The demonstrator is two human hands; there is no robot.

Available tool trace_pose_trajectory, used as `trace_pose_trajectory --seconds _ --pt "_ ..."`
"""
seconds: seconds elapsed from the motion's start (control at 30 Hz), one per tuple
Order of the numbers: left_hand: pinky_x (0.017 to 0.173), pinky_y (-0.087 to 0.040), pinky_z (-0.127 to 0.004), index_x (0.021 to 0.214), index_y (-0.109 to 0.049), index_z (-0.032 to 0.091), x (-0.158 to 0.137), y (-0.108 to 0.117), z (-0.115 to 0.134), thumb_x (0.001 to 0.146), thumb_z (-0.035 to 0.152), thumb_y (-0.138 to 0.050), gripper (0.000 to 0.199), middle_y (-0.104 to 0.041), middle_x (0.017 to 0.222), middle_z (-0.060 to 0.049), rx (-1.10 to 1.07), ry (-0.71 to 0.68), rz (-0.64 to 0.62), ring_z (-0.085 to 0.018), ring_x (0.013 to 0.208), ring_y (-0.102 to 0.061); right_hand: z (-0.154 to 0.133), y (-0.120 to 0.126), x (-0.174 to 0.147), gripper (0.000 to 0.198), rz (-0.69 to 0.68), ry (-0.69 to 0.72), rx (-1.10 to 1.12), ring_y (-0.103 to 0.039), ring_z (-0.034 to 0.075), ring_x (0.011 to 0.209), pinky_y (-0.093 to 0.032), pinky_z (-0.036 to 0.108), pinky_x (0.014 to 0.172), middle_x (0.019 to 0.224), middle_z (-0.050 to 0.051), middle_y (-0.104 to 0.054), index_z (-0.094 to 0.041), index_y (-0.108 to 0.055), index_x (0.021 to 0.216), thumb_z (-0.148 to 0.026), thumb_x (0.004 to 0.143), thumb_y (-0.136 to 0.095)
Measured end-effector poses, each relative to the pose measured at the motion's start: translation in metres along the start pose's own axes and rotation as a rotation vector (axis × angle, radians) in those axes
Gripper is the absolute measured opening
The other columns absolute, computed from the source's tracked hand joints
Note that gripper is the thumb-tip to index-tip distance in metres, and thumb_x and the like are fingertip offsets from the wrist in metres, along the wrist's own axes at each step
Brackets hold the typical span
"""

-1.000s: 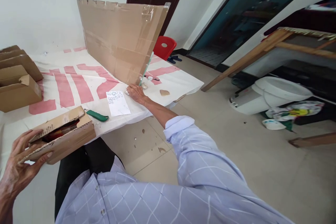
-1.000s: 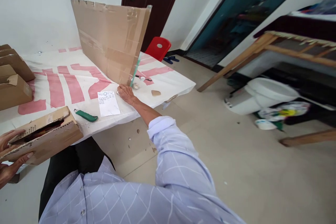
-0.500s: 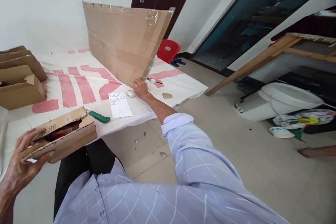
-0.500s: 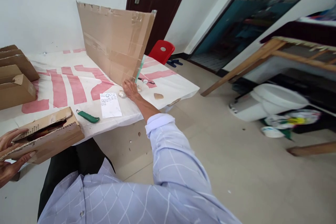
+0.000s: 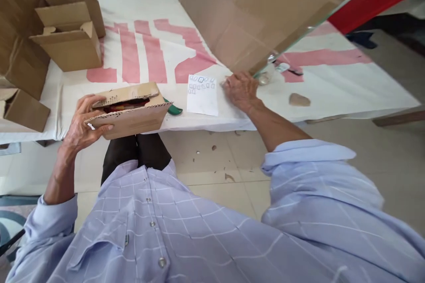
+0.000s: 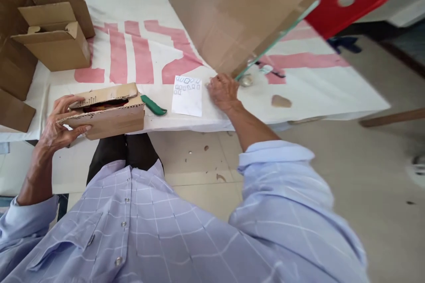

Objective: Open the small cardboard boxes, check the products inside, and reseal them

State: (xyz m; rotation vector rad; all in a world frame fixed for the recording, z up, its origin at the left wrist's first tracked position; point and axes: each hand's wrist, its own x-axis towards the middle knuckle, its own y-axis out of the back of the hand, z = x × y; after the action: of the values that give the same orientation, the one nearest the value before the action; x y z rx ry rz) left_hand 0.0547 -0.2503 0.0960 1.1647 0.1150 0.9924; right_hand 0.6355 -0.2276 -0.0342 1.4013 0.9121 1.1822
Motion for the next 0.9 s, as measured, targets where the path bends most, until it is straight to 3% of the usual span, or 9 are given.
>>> trace_pose_trajectory --seconds 0.13,0.27,0.47,0.67,0.8,0.9 --pt "0.126 -0.048 -0.064 0.102 -0.078 0.023 0.0 -0.001 0.004 0.094 0.058 -0.082 0.036 -0.068 0.153 -0.013 -0.034 0.032 -0.019 -0.039 0.15 -0.052 0.006 -0.001 -0.002 0.034 -0.006 0.019 -0.017 -0.054 0.032 0.126 -0.041 0.042 0.099 0.136 0.03 -0.072 -0.004 -0.077 0.129 -0.024 0.109 -0.059" --pt "0.128 -0.046 -0.064 0.102 -0.077 0.024 0.0 -0.001 0.006 0.093 0.055 -0.084 0.034 -0.067 0.153 -0.013 -0.061 0.046 -0.026 -0.039 0.151 -0.05 0.013 -0.003 0.009 0.033 -0.033 -0.001 0.046 -0.056 0.031 0.122 -0.041 0.042 0.101 0.131 0.03 -0.074 -0.003 -0.08 0.121 -0.025 0.109 -0.059" --pt "0.129 -0.046 -0.067 0.102 -0.078 0.023 0.002 0.003 0.004 0.093 0.059 -0.084 0.038 -0.069 0.15 -0.014 -0.036 0.041 -0.016 -0.04 0.15 -0.053 0.004 -0.001 0.027 0.031 0.029 -0.168 0.228 -0.058 0.031 0.108 -0.044 0.045 0.098 0.119 0.029 -0.076 -0.006 -0.08 0.109 -0.019 0.103 -0.052" --pt "0.125 -0.051 -0.065 0.115 -0.077 0.025 0.003 0.007 -0.003 0.098 0.049 -0.082 0.03 -0.07 0.15 -0.009 0.012 -0.046 0.074 -0.039 0.147 -0.059 0.006 -0.005 0.036 0.03 0.033 -0.152 0.189 -0.061 0.032 0.112 -0.049 0.041 0.101 0.127 0.019 -0.079 -0.015 -0.079 0.122 -0.03 0.104 -0.06" --pt "0.122 -0.055 -0.06 0.111 -0.078 0.027 0.004 0.005 -0.009 0.098 0.048 -0.079 0.024 -0.068 0.152 -0.005 0.015 -0.055 0.09 -0.04 0.148 -0.058 0.01 -0.01 0.036 0.034 0.014 -0.12 0.17 -0.058 0.033 0.121 -0.045 0.041 0.109 0.135 0.019 -0.077 -0.015 -0.077 0.128 -0.033 0.109 -0.055" --pt "0.127 -0.051 -0.061 0.112 -0.08 0.03 0.003 0.004 -0.01 0.096 0.05 -0.08 0.025 -0.065 0.155 -0.005 0.033 -0.037 0.109 -0.041 0.148 -0.059 0.006 -0.006 0.034 0.034 -0.02 -0.108 0.171 -0.059 0.032 0.124 -0.044 0.039 0.11 0.139 0.019 -0.075 -0.015 -0.076 0.129 -0.033 0.111 -0.052"
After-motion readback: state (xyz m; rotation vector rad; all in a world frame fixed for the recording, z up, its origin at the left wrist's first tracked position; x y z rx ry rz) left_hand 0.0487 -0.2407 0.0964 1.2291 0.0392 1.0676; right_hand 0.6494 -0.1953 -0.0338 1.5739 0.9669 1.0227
